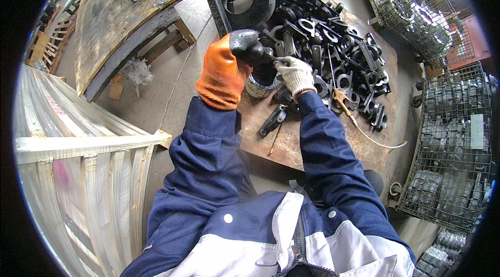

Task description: The person repeatedly picks up metal brackets from a pile on a wooden table, dips a brush into a small can of black paint, and applies paint to the inner and outer surfaces of each bracket. After painting, the person places the bracket on a nearby wooden pallet. The process is repeated for multiple brackets.

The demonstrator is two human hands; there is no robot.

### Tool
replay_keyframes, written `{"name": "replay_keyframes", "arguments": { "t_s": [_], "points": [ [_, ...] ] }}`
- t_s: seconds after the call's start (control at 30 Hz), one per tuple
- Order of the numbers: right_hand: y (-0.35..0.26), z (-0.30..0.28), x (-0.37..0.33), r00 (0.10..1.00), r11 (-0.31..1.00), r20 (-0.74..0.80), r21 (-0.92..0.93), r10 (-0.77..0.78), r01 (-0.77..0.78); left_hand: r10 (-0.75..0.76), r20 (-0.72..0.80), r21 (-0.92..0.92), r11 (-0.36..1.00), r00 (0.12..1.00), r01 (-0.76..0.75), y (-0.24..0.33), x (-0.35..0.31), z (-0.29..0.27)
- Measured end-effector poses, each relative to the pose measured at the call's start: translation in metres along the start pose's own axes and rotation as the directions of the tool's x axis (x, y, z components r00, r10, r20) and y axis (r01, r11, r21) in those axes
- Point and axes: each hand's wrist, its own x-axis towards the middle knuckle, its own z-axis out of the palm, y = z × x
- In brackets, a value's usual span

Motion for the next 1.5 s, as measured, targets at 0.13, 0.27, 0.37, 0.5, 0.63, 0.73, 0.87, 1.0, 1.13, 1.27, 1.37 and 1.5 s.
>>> {"name": "replay_keyframes", "arguments": {
  "t_s": [0.13,0.27,0.37,0.5,0.63,0.73,0.87,1.0,1.13,1.27,1.37,1.5],
  "points": [
    [0.013,0.004,0.001,0.993,0.932,-0.11,0.362,0.031,0.011,0.096,0.009,0.239,0.966,0.995,-0.095,0.001,-0.001,-0.001],
    [0.029,0.005,-0.001,0.954,0.705,-0.018,0.677,0.3,-0.21,-0.079,-0.084,-0.168,0.984,0.993,0.064,0.002,0.001,-0.001],
    [0.034,0.014,-0.008,0.948,0.454,0.044,0.87,0.315,-0.191,-0.117,-0.071,-0.178,0.979,0.991,0.103,0.006,0.0,-0.002],
    [0.027,0.041,-0.001,0.947,0.559,0.114,0.783,0.301,-0.272,-0.078,-0.108,0.009,0.997,0.991,0.079,0.007,-0.003,0.002],
    [0.014,0.041,0.018,0.995,0.739,-0.017,0.671,0.095,-0.059,-0.164,-0.111,-0.197,0.97,0.98,0.14,0.009,-0.003,0.006],
    [0.013,0.009,0.009,0.974,0.314,0.186,0.924,0.132,-0.219,-0.159,-0.102,-0.161,0.977,0.982,0.141,0.012,-0.002,0.007],
    [0.017,-0.019,-0.016,0.921,0.162,0.193,0.952,0.337,-0.259,-0.114,-0.117,-0.08,0.991,0.987,0.105,0.011,0.001,0.009],
    [0.031,-0.017,-0.03,0.822,0.029,0.172,0.974,0.544,-0.223,-0.195,-0.173,-0.212,0.965,0.965,0.156,0.014,0.003,0.013],
    [0.033,-0.013,-0.035,0.867,0.165,0.141,0.955,0.478,-0.246,-0.166,-0.218,-0.156,0.979,0.962,0.133,0.014,0.0,0.018],
    [0.004,0.01,-0.026,0.913,0.339,0.202,0.882,0.354,-0.327,-0.217,-0.22,-0.143,0.972,0.951,0.189,0.013,0.0,0.018],
    [-0.009,0.024,-0.013,0.954,0.49,0.207,0.822,0.218,-0.291,-0.156,-0.203,-0.056,0.987,0.967,0.147,0.008,0.0,0.016],
    [0.004,0.01,0.003,0.995,0.658,0.007,0.75,0.101,-0.072,-0.198,-0.073,-0.159,0.97,0.977,0.185,0.008,0.003,0.003]
  ]
}}
